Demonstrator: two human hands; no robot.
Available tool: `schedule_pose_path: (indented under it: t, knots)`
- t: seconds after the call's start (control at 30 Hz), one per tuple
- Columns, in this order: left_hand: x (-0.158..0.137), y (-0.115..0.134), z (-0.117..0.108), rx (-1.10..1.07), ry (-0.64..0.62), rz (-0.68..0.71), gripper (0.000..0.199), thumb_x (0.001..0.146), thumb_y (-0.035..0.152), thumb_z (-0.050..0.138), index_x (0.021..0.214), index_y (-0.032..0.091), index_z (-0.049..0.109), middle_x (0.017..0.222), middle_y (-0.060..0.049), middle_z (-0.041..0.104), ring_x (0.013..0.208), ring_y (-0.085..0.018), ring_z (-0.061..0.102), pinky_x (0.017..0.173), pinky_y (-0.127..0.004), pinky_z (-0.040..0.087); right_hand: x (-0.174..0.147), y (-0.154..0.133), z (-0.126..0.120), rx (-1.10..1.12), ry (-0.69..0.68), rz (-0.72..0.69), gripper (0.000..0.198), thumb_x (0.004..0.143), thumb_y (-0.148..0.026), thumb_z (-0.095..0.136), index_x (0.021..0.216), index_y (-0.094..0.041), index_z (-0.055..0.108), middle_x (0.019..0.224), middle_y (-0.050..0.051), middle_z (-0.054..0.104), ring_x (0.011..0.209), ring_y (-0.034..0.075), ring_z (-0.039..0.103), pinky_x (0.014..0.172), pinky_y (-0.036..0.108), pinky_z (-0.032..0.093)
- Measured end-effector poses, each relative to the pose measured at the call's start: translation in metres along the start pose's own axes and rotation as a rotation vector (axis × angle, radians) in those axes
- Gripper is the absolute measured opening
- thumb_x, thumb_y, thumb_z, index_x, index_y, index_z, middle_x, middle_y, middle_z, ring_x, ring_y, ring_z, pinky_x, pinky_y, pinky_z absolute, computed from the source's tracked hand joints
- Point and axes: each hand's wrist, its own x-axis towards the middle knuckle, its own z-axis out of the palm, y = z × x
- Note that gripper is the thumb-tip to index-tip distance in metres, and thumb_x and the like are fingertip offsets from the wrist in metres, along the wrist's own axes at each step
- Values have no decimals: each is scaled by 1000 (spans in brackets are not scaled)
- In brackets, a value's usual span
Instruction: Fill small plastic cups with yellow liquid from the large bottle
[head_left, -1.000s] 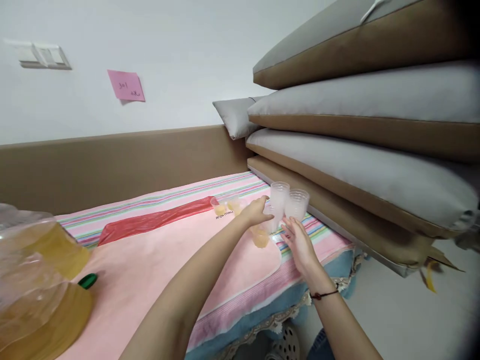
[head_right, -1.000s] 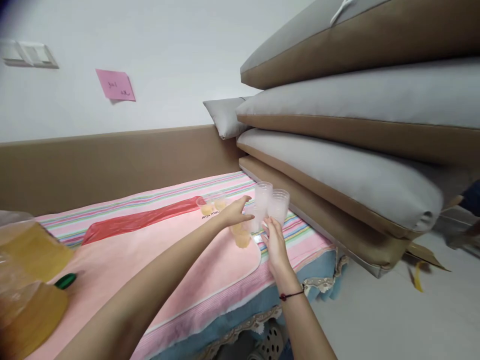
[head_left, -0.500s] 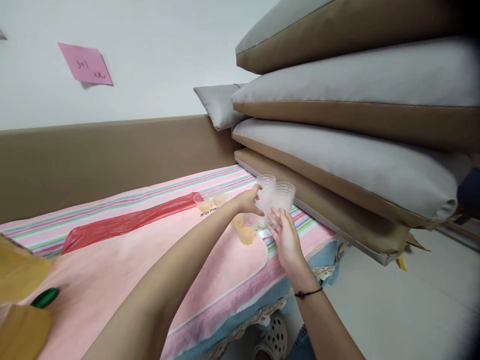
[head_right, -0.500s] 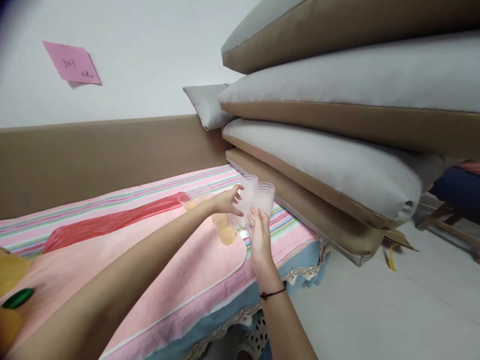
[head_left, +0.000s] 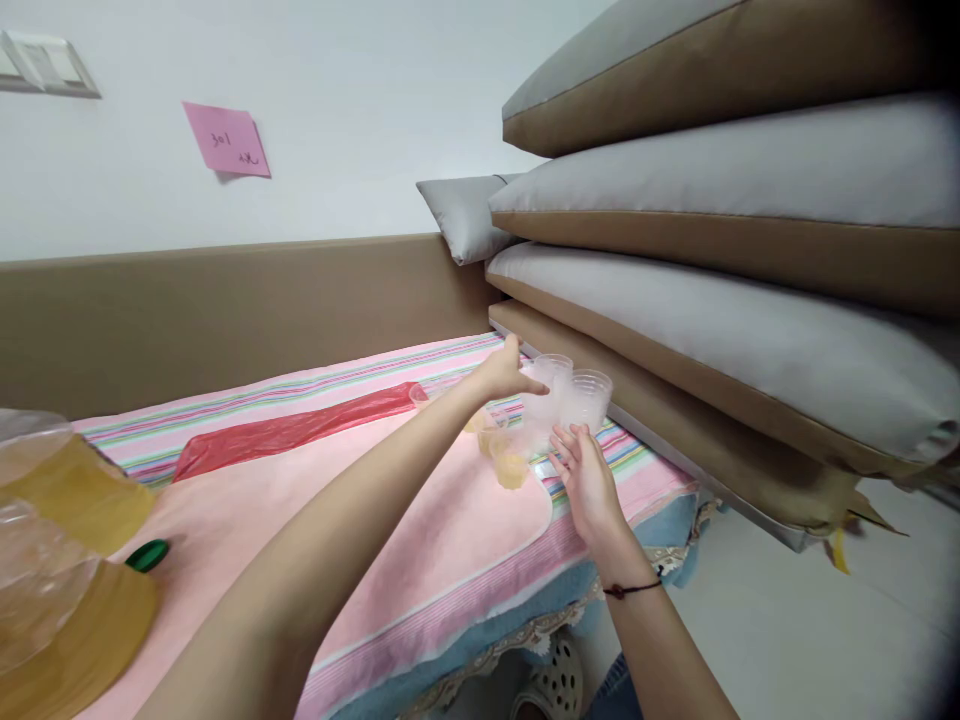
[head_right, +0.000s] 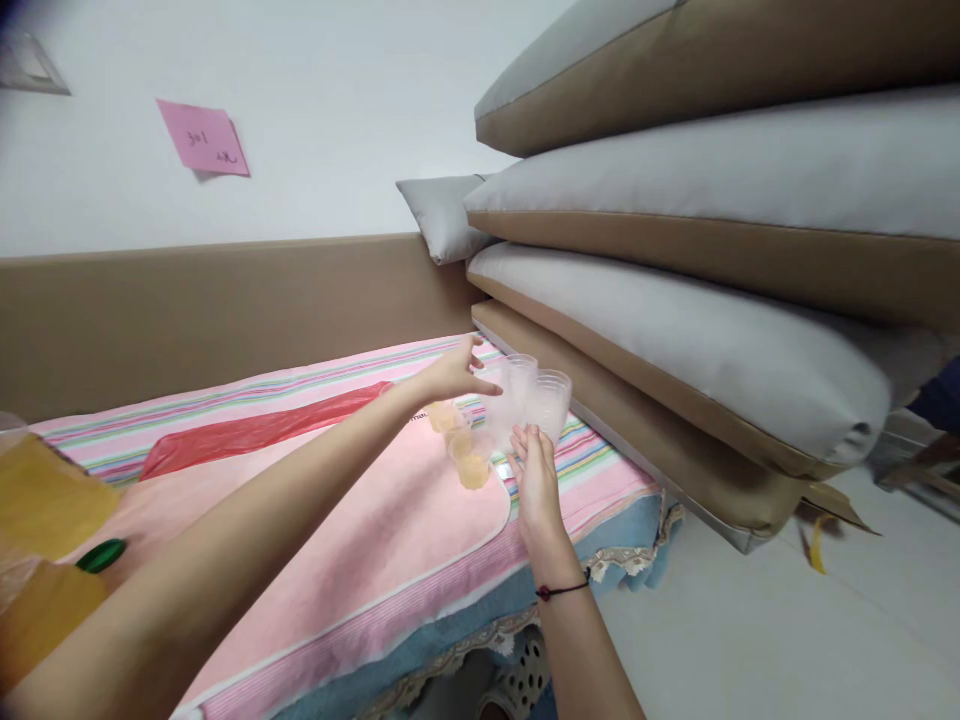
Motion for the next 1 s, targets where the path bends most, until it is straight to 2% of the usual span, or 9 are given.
schedule_pose_path:
  t: [0.13,0.23,0.47,0.57,0.7,0.8,0.87,0.93,1.0]
  knots:
    - [-51,17,-40,55,64,-1,99,63,42,80,142,17,27,132,-19,58,111,-27,62,93,-41,49,-4,-8,0,-3,9,-14,45,82,-60,60,109,-23,56,129,10,60,127,26,53,109,45,42]
    - [-98,-1,-56,126,-5,-125,107,59,39,83,146,19,25,131,-19,58,105,-29,64,88,-41,51,-12,-17,-1,11,27,-48,47,80,-59,62,109,-22,56,131,10,59,128,25,52,111,45,38]
    - [-180,-85,-57,123,-50,-379,104,51,27,84,143,26,35,130,-15,61,106,-33,64,83,-42,51,-38,-29,0,51,26,-99,50,74,-59,67,104,-20,56,128,13,61,126,27,53,113,45,35]
    - [-195,-103,-52,142,-95,-370,103,54,21,80,145,23,32,137,-17,58,110,-33,63,86,-43,51,-47,-27,3,57,14,-116,49,72,-57,70,102,-20,57,128,12,61,127,27,53,113,46,34]
    - [-204,-113,-47,141,-108,-341,101,59,20,77,147,19,29,145,-20,51,116,-34,62,93,-46,50,-53,-21,9,66,-29,-126,49,72,-57,71,101,-20,58,125,11,63,127,27,53,113,45,35]
    - [-210,-108,-52,155,-65,-311,105,57,17,78,149,23,28,156,-17,39,137,-36,46,108,-49,41,-56,-21,14,76,-41,-154,47,72,-57,72,100,-21,59,121,9,65,125,26,55,112,46,36]
    - [-220,-92,-59,155,11,-243,96,61,20,78,147,24,36,158,-13,36,143,-33,37,115,-48,33,-60,-27,18,112,-47,-200,46,70,-54,76,97,-21,61,115,8,67,119,26,58,111,48,37]
    - [-240,-66,-68,119,117,-155,65,74,32,72,136,24,52,151,-10,49,138,-29,45,113,-45,36,-69,-40,19,146,-71,-287,38,69,-49,79,89,-20,65,104,7,69,110,27,63,109,51,39]
    - [-273,-33,-74,41,202,-93,34,87,43,59,114,24,68,129,-7,67,119,-26,61,101,-41,48,-84,-56,11,137,-133,-391,26,72,-43,79,77,-20,69,94,6,69,101,26,65,108,52,40]
